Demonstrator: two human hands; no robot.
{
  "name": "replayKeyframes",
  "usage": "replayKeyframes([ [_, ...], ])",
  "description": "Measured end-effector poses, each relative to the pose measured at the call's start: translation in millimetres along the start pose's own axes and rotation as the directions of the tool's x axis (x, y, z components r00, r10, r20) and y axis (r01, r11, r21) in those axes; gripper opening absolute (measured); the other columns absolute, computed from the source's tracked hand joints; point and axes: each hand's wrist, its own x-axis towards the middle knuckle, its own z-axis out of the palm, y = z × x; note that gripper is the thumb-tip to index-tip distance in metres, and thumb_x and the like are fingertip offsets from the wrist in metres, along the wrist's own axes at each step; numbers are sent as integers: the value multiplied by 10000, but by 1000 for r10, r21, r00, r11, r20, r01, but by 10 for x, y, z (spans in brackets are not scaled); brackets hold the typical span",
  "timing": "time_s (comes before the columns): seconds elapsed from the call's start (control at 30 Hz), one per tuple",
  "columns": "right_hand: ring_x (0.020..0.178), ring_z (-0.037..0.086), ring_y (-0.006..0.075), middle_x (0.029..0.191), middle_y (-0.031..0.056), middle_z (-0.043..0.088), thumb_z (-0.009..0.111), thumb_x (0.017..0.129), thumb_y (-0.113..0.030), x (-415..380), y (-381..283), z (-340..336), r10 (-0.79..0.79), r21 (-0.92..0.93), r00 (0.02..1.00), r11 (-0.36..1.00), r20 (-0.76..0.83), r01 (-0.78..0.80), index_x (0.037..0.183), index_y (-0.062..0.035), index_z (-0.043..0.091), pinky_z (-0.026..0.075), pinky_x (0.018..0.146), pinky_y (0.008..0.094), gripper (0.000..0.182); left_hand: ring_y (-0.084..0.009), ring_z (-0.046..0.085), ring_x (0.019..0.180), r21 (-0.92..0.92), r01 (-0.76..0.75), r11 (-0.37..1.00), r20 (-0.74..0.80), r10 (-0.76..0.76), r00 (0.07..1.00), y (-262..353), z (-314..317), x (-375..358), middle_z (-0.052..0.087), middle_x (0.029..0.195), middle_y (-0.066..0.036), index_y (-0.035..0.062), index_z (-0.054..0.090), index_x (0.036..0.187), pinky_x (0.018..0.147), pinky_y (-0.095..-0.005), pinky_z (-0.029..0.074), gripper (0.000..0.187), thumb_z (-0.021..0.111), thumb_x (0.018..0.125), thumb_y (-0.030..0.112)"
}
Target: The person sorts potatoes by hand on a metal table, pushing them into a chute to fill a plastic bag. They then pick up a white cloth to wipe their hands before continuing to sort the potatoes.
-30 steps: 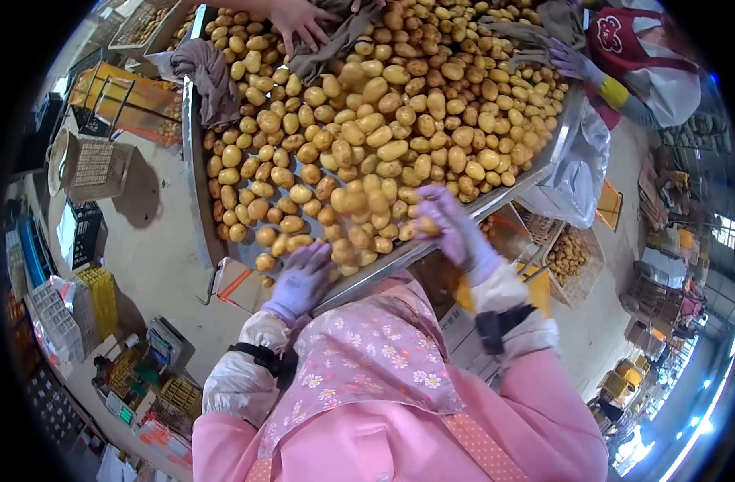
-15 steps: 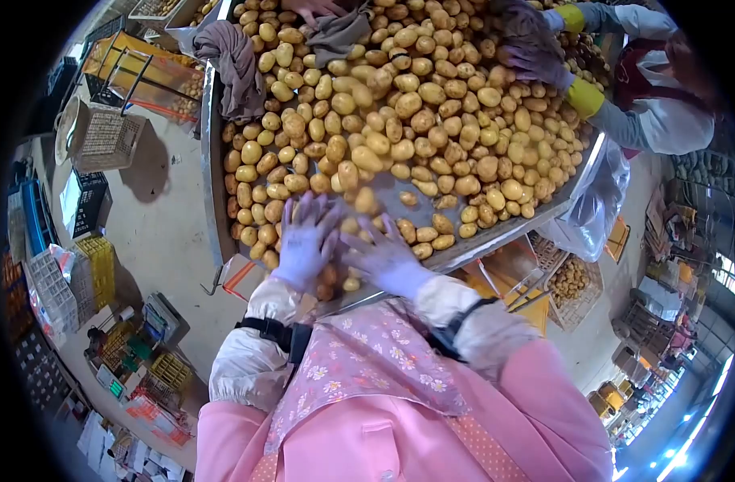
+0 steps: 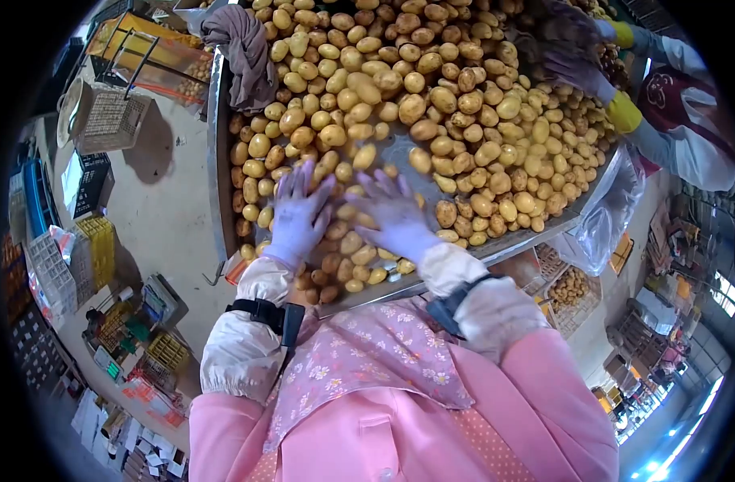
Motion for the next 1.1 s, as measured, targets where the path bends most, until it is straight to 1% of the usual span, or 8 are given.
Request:
replayKeyframes([
  [0.27, 1475, 277, 376, 1632, 112, 286, 646, 899, -488, -1135, 469, 92, 298, -66, 940, 948, -168, -312, 1513, -218, 438, 200, 1214, 524, 702, -354, 421, 1416, 128, 175, 976, -72, -167, 983, -509, 59, -636, 454, 1527, -203, 58, 538, 1430, 1204, -512, 249, 461, 495, 984, 164],
  [0.33, 1470, 281, 377, 1629, 125, 290, 652, 896, -482, -1110, 432, 120, 324, -87, 925, 934, -198, -346, 1512, -208, 439, 207, 1212, 516, 707, -307, 434, 1413, -888, 331, 321, -8, -729, 684, -328, 85, -396, 463, 1519, -172, -13, 496, 1426, 1201, -458, 293, 442, 446, 1048, 211],
  [0.4, 1448, 302, 419, 1623, 162, 287, 683, 872, -474, -1104, 387, 162, 287, -101, 927, 943, -243, -318, 1511, -188, 431, 245, 1192, 539, 745, -278, 467, 1371, -989, 35, 141, -65, -645, 762, -680, 76, -695, 502, 1444, -162, -36, 411, 1452, 1215, -421, 305, 497, 393, 1080, 293],
  [0.6, 1459, 305, 371, 1611, 139, 323, 627, 908, -505, -1093, 360, 189, 310, -112, 910, 930, -276, -350, 1509, -220, 443, 205, 1214, 512, 690, -291, 544, 1282, -555, 467, 688, -52, -588, 807, -377, -40, -1227, 528, 1384, -147, -39, 494, 1393, 1073, -444, 466, 464, 577, 999, 192],
  [0.67, 1460, 304, 369, 1610, 135, 329, 613, 916, -517, -1087, 345, 169, 324, -128, 912, 923, -252, -364, 1512, -223, 438, 195, 1218, 504, 687, -265, 583, 1209, 185, 283, 941, 123, -308, 943, -11, -127, -1136, 564, 1318, -144, -25, 539, 1353, 971, -406, 514, 469, 669, 925, 118],
  [0.77, 1442, 324, 397, 1606, 129, 324, 644, 907, -486, -1111, 372, 247, 304, -115, 902, 929, -307, -352, 1496, -217, 451, 230, 1198, 520, 676, -245, 607, 1157, -120, 337, 934, 62, -332, 941, -161, 127, -1021, 605, 1173, -126, 51, 551, 1310, 907, -388, 525, 446, 708, 897, 116],
  [0.93, 1439, 349, 365, 1575, 139, 376, 564, 959, -506, -1087, 82, 200, 241, -87, 801, 936, -547, -341, 1497, -186, 449, 235, 1196, 517, 636, -216, 723, 804, -733, 656, -178, 646, -482, 592, 514, -179, -705, 653, 1024, -82, 97, 545, 1155, 665, -305, 604, 311, 724, 959, 258],
  [1.1, 1311, 503, 355, 1419, 163, 539, 574, 976, -453, -946, -653, 79, 91, 425, 784, 875, -614, 232, 1433, -87, 493, 355, 1121, 497, 591, -200, 714, 805, -677, 673, -297, 730, -387, 564, 754, -74, -710, 713, 1002, -107, 82, 583, 1149, 640, -290, 602, 400, 625, 998, 450],
])
